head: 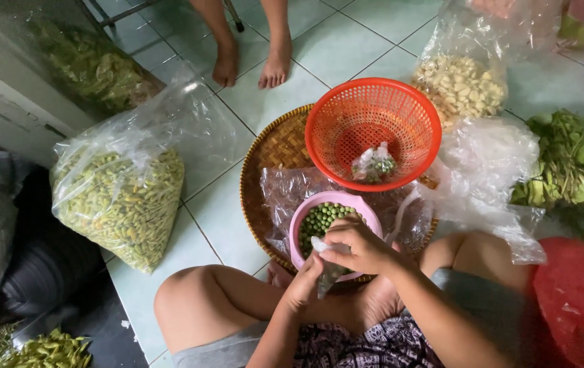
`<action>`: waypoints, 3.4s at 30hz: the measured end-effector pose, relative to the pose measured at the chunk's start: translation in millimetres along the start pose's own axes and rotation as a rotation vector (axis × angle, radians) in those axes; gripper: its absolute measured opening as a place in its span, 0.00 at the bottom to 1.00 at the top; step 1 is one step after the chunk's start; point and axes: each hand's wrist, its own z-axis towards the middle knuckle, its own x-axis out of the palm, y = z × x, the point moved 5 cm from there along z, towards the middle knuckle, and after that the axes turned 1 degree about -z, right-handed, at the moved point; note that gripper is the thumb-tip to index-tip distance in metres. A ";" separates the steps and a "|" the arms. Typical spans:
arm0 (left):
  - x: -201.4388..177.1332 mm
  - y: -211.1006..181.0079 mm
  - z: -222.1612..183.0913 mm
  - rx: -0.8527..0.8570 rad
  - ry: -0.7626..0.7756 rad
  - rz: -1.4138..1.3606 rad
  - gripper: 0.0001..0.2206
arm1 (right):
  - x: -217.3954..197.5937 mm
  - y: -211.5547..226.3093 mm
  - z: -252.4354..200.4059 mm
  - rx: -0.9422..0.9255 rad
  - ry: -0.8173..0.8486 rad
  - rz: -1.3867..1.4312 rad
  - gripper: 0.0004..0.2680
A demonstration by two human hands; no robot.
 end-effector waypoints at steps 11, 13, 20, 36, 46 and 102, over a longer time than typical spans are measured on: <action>26.3 -12.9 -18.6 -0.342 0.475 0.051 0.11 | -88.4 -73.7 -35.2 0.469 -0.273 0.119 0.06; 21.9 -19.5 -17.1 -0.359 0.469 0.088 0.11 | -103.6 -90.2 -51.3 0.506 -0.415 0.321 0.07; 12.7 -16.2 -4.9 -0.222 0.290 0.040 0.16 | -141.4 -102.9 -74.3 0.383 -1.036 0.498 0.04; -30.5 -58.9 -27.9 -0.383 0.140 0.342 0.17 | -28.6 -62.2 -40.7 0.490 0.498 0.370 0.09; -43.1 -71.2 -39.1 -0.370 0.145 0.380 0.09 | -109.6 -136.5 -93.2 0.717 0.201 0.342 0.07; 18.6 -74.9 -16.7 0.319 -0.452 1.664 0.13 | 53.9 -71.1 -22.1 0.270 -0.125 0.205 0.12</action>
